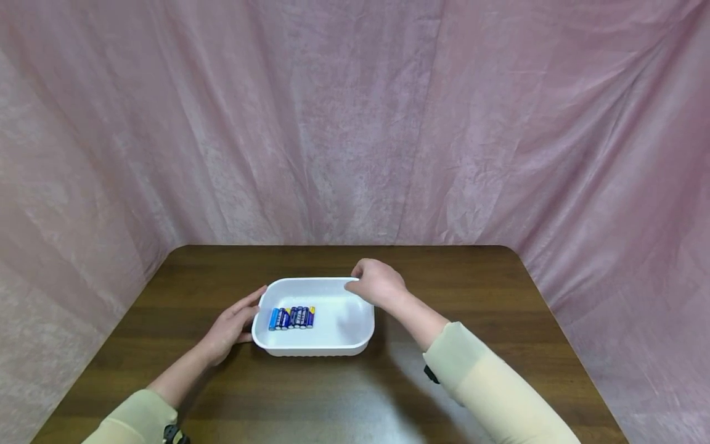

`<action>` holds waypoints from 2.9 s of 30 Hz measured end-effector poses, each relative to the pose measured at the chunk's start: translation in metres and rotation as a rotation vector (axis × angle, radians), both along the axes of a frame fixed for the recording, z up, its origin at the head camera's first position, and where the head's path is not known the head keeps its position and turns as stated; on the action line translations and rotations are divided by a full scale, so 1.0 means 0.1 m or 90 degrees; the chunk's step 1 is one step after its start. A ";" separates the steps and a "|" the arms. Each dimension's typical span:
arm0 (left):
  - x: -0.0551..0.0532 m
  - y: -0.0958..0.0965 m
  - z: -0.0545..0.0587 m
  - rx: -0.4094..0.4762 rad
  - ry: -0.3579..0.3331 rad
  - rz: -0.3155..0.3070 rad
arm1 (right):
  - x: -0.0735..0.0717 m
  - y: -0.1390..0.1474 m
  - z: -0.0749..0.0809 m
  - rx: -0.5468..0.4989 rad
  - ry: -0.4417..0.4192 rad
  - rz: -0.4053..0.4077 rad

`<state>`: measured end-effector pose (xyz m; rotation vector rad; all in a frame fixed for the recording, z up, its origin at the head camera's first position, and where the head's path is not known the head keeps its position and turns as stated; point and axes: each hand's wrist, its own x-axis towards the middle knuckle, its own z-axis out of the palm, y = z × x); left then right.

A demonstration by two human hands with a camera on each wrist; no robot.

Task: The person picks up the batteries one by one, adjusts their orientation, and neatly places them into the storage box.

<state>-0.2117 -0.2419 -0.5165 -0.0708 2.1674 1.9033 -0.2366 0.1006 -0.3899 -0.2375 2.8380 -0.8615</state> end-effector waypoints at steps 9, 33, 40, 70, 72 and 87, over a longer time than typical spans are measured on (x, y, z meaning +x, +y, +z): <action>0.01 -0.01 0.02 0.000 -0.003 0.002 | 0.02 0.36 -0.07 0.027 0.019 -0.016; -0.02 -0.05 0.00 -0.001 0.013 0.002 | 0.06 1.01 -0.37 0.097 0.013 -0.033; -0.02 -0.05 0.00 0.002 0.013 -0.001 | 0.09 1.04 -0.50 0.107 -0.001 -0.032; -0.02 -0.06 0.00 0.009 0.017 -0.008 | 0.08 1.04 -0.74 0.140 -0.020 -0.046; -0.02 -0.06 0.01 0.009 0.017 -0.008 | 0.08 1.04 -0.74 0.140 -0.020 -0.046; -0.03 -0.04 0.03 0.007 0.013 -0.009 | 0.08 1.04 -0.76 0.149 0.001 -0.034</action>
